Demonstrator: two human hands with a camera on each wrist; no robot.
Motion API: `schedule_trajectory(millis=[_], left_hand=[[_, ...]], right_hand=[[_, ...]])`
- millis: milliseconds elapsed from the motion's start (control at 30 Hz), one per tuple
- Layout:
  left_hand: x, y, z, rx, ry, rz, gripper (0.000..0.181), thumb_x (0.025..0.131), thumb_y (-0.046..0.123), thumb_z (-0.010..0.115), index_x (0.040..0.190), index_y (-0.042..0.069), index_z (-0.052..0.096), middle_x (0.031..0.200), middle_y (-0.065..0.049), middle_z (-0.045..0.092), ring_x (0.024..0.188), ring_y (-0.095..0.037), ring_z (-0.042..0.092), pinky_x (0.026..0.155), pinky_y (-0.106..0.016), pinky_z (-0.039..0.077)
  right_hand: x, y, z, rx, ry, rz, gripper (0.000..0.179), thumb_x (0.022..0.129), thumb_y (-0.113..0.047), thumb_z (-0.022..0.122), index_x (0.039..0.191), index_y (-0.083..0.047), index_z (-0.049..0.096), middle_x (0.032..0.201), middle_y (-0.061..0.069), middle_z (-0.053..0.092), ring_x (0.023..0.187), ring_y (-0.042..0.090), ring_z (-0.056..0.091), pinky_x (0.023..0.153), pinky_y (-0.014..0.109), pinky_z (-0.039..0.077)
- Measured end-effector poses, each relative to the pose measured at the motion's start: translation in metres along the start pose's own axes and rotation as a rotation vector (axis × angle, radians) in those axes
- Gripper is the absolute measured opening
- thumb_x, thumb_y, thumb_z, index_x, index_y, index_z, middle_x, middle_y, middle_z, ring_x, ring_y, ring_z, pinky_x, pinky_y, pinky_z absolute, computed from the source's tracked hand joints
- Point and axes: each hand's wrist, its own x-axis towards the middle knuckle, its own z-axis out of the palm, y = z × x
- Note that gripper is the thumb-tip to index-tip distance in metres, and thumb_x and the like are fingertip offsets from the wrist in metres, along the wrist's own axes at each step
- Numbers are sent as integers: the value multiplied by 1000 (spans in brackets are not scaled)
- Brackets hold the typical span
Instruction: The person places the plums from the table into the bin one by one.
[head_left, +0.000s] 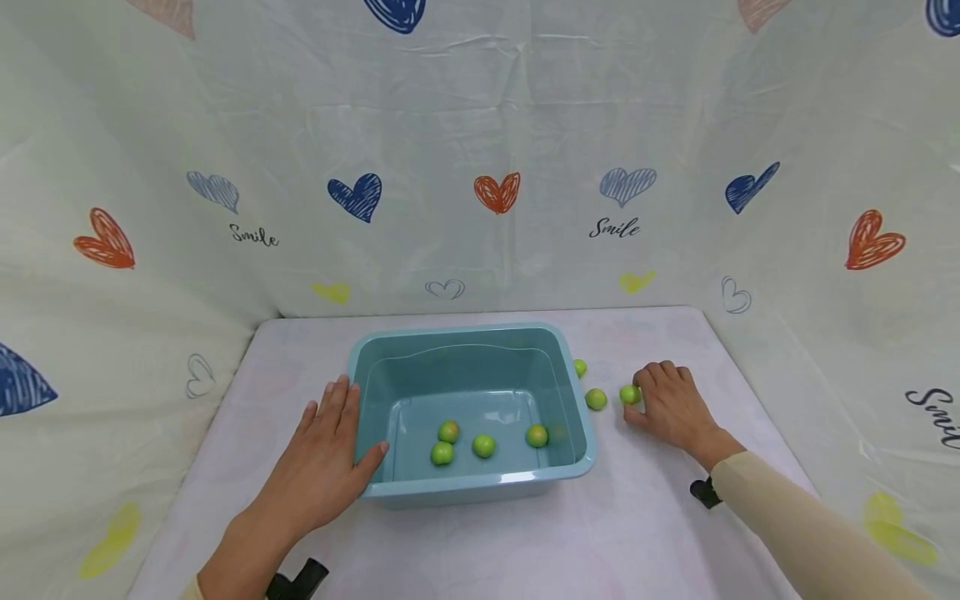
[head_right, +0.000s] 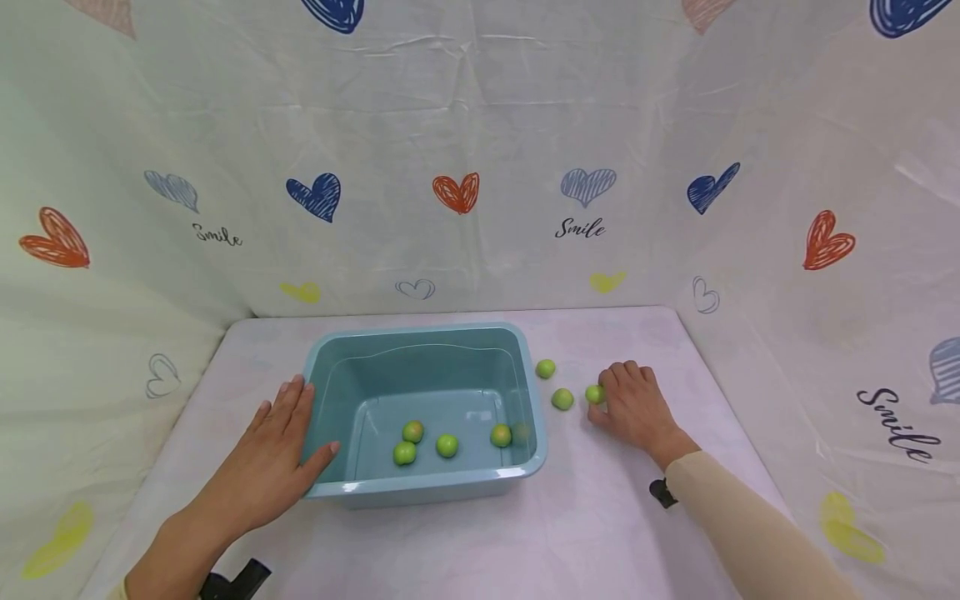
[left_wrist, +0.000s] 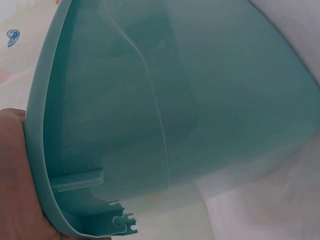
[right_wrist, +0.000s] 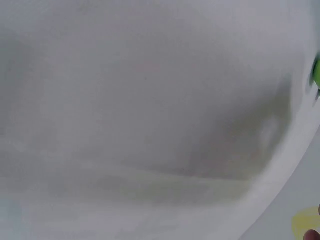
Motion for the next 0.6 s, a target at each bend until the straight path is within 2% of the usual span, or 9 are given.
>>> schedule_trajectory(millis=[300,433,600], left_hand=[[1,0,-1,5,10,11,88,96,49,54,154,-5,15,161,-25,12,150,-41,13,117,-61,16],[0,0,-1,-2,11,11,88,96,49,54,154,-5,16,161,-25,12,150,-41,13,117,-61,16],[0,1,-1,6,11,8,88,96,48,55,154,-5,16,161,-25,13,149,-42,14,117,-62,16]], right_hand=[[21,1,-31,-7,46,-37,40,80,-43,67,97,-8,59,101,10,58,98,31,48,89,52,40],[40,-1,-55,-11,95,-58,40,80,-43,68,96,-8,59,102,10,59,99,31,47,89,51,40],[66,-11,-90,-3,186,-131,40,80,-43,65,97,-7,58,101,10,57,98,30,45,85,49,39]])
